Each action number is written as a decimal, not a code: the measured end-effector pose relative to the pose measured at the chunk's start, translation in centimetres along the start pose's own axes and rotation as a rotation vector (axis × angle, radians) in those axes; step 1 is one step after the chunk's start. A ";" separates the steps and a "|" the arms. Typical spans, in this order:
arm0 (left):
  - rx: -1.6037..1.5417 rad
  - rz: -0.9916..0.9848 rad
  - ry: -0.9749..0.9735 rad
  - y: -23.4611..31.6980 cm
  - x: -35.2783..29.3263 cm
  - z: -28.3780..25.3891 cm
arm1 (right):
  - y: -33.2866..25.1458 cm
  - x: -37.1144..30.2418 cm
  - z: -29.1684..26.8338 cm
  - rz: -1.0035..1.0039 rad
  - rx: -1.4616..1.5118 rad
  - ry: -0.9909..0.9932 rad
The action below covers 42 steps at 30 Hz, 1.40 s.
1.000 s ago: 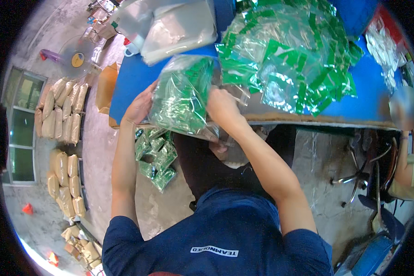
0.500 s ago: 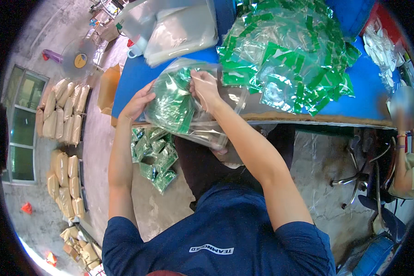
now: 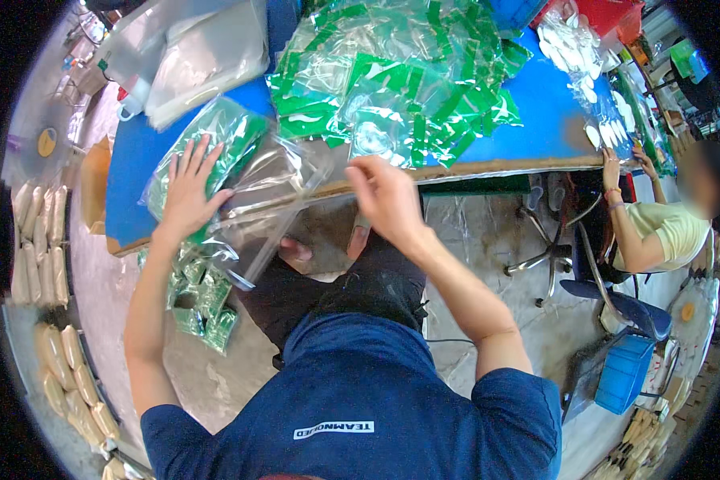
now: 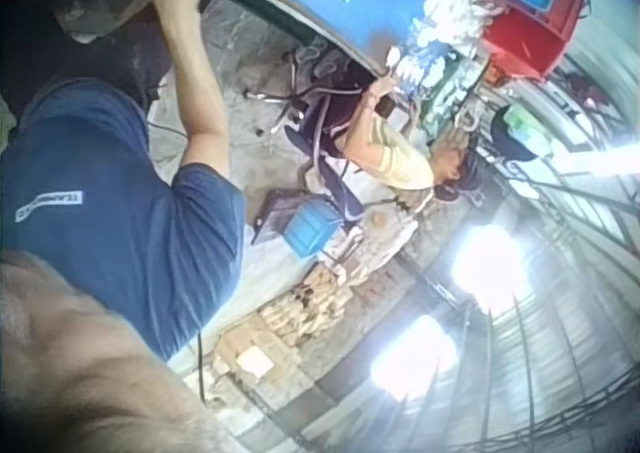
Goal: Manually counting, stacking, and inserting small green product pouches into larger plastic bags.
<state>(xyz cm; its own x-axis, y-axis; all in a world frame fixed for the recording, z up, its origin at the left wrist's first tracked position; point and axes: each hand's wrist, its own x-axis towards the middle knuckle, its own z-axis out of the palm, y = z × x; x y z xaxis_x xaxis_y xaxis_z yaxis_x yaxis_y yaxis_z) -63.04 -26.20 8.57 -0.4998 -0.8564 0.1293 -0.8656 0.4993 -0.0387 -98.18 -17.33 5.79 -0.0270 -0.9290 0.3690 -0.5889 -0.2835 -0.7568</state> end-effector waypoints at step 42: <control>-2.207 -0.737 0.052 15.6 -6.8 8.7 | 2.9 11.8 6.8 -0.468 -0.272 -0.067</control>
<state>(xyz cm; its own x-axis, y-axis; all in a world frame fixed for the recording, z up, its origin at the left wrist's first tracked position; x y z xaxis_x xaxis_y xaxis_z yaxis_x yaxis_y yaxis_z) -73.36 -13.71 -1.54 -0.1999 -0.9082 -0.3677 0.5185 -0.4165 0.7468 -94.72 -30.70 4.31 0.3344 -0.7340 0.5911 -0.7136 -0.6069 -0.3500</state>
